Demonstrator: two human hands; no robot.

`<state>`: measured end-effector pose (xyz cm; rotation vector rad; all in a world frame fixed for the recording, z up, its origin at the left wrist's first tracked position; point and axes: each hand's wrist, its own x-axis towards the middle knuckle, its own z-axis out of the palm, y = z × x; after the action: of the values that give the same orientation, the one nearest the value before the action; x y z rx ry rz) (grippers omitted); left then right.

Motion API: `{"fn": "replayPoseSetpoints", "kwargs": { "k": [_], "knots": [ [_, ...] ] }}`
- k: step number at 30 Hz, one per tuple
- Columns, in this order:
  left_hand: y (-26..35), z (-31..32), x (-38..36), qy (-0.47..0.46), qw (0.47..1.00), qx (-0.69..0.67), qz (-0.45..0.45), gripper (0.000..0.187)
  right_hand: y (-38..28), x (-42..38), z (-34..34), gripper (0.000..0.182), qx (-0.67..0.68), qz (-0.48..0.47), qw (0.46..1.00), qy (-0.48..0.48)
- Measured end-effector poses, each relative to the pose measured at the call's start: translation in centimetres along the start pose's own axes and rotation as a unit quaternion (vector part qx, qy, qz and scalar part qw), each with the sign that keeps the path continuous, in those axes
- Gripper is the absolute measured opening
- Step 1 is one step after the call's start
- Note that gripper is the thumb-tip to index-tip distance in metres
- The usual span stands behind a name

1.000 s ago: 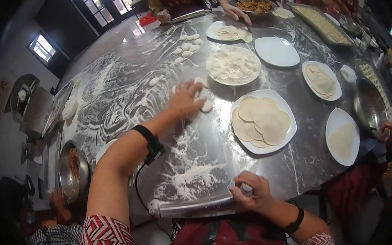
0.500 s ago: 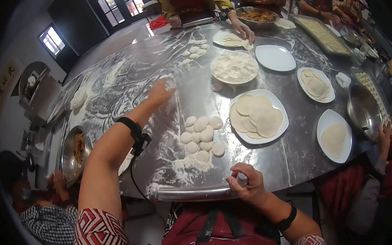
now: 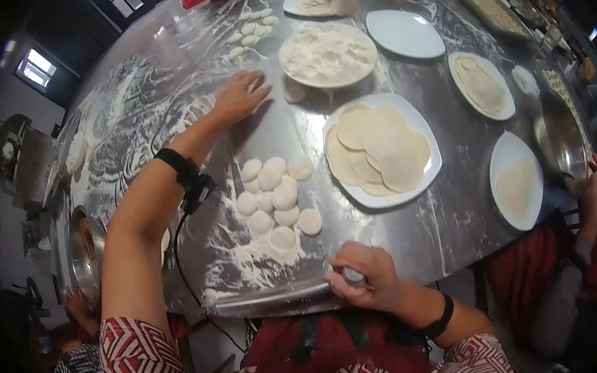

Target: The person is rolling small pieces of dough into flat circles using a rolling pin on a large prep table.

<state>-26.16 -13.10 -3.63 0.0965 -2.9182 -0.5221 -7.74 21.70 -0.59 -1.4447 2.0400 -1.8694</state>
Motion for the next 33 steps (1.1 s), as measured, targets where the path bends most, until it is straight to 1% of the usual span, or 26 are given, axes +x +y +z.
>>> {"fn": "replayPoseSetpoints", "kwargs": {
  "k": [2, 4, 6, 7, 8, 10, 11, 14, 16, 17, 19, 20, 22, 23, 26, 28, 29, 30, 32, 33],
  "knots": [
    [5.2, 0.5, -1.7, -0.020, 1.000, 0.004, 0.015, 0.046, -0.3, -0.2, 0.4, 0.043, 0.013, -0.004, 1.000, 0.025],
    [8.2, 0.9, -3.1, -0.034, 0.998, 0.014, 0.054, 0.038, -0.4, -0.3, 0.5, 0.043, 0.024, -0.016, 0.999, 0.044],
    [10.5, 0.8, -4.3, -0.052, 0.992, 0.031, 0.110, 0.032, -0.5, -0.7, 0.7, 0.043, 0.020, -0.016, 0.998, 0.061],
    [10.7, 1.2, -4.7, -0.019, 0.980, 0.020, 0.195, 0.024, -0.7, -0.9, 0.9, 0.043, 0.019, -0.017, 0.997, 0.074],
    [10.9, 1.7, -5.2, -0.033, 0.978, 0.035, 0.201, 0.024, -0.8, -1.2, 1.1, 0.042, 0.018, -0.018, 0.996, 0.087],
    [12.6, 0.3, -6.6, -0.057, 0.973, 0.068, 0.212, 0.027, -1.1, -1.7, 1.3, 0.038, 0.013, -0.005, 0.995, 0.098],
    [13.1, -0.5, -7.8, -0.089, 0.973, 0.077, 0.199, 0.024, -1.4, -2.0, 1.3, 0.037, 0.014, 0.000, 0.995, 0.102],
    [13.0, -0.5, -9.7, -0.088, 0.988, 0.069, 0.106, 0.026, -1.7, -2.8, 1.6, 0.034, 0.019, -0.001, 0.994, 0.111],
    [13.0, -1.7, -10.2, -0.135, 0.986, 0.071, 0.059, 0.025, -1.7, -3.1, 1.8, 0.033, 0.011, -0.014, 0.993, 0.120],
    [12.9, -2.2, -10.6, -0.158, 0.984, 0.071, 0.033, 0.025, -1.8, -3.2, 1.8, 0.033, 0.021, 0.019, 0.992, 0.121],
    [12.8, -2.8, -11.7, -0.147, 0.987, 0.055, 0.034, 0.023, -2.1, -3.6, 2.0, 0.032, 0.044, 0.089, 0.988, 0.117],
    [12.6, -3.0, -12.4, -0.143, 0.988, 0.046, 0.034, 0.022, -2.1, -3.6, 2.1, 0.032, 0.032, 0.078, 0.989, 0.123],
    [13.3, -4.7, -13.8, -0.079, 0.996, 0.018, 0.036, 0.025, -1.9, -3.2, 2.2, 0.032, 0.008, 0.058, 0.989, 0.137],
    [13.5, -5.5, -14.5, -0.049, 0.998, 0.005, 0.039, 0.026, -2.0, -3.0, 2.4, 0.033, -0.025, 0.034, 0.986, 0.159],
    [12.8, -8.3, -16.3, 0.015, 0.985, -0.169, 0.020, 0.025, -1.7, -3.5, 2.5, 0.032, -0.031, 0.056, 0.986, 0.153],
    [12.1, -10.1, -18.4, -0.012, 0.940, -0.337, -0.046, 0.020, -2.3, -3.4, 2.6, 0.031, -0.028, 0.044, 0.985, 0.166],
    [13.3, -11.7, -20.8, -0.006, 0.922, -0.380, -0.078, 0.019, -2.3, -3.5, 2.7, 0.030, 0.019, 0.095, 0.983, 0.157],
    [12.8, -11.4, -22.3, -0.057, 0.922, -0.371, -0.094, 0.019, -2.3, -3.4, 2.8, 0.029, 0.034, 0.085, 0.983, 0.160],
    [11.9, -10.9, -24.6, -0.157, 0.915, -0.353, -0.117, 0.019, -2.7, -3.4, 2.8, 0.029, 0.051, 0.106, 0.981, 0.157],
    [11.2, -9.2, -25.6, -0.199, 0.915, -0.333, -0.107, 0.018, -2.7, -3.4, 2.9, 0.029, 0.055, 0.105, 0.980, 0.158]
  ]
}}
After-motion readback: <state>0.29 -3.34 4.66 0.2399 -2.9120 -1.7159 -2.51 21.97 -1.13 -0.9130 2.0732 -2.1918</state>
